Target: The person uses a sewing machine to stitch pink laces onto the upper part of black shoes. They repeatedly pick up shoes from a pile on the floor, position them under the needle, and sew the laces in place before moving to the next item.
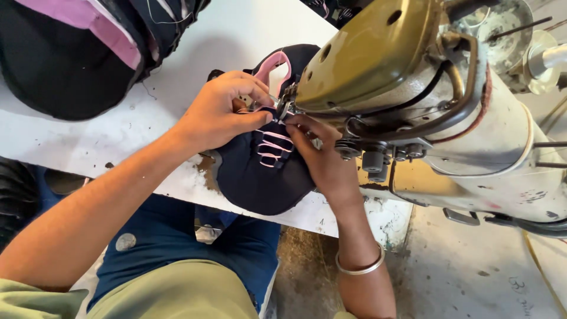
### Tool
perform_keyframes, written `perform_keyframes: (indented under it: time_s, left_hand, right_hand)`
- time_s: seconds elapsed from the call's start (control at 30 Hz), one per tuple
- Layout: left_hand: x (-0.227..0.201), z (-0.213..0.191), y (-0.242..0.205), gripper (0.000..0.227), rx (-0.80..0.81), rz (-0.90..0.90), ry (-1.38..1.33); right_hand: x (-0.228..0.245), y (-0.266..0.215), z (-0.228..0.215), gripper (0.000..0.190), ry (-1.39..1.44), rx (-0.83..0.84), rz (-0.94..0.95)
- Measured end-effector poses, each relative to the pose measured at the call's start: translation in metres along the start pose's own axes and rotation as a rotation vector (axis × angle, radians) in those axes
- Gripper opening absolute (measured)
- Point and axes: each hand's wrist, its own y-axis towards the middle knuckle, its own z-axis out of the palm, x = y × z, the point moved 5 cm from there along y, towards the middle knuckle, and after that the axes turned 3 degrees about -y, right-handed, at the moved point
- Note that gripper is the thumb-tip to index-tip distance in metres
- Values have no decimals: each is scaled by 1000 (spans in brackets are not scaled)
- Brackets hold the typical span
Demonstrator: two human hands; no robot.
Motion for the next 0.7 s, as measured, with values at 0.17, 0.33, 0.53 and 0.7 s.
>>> perform_keyframes:
  time_s: [0.17, 0.33, 0.53, 0.7]
  left_hand:
    - [1, -1, 7, 18, -39, -159, -4]
    - [8, -1, 7, 19, -63, -116, 10]
    - [4, -1, 2, 19, -82, -84, 49]
    - [2, -5, 8, 20, -96, -147, 73]
  right_hand:
    - [3, 2, 6, 20, -35, -10, -143]
    - [-9, 2, 7, 17, -34, 68, -41]
    - [5, 0, -3, 18, -118, 14, -156]
    - [19, 6, -7, 29, -359, -84, -442]
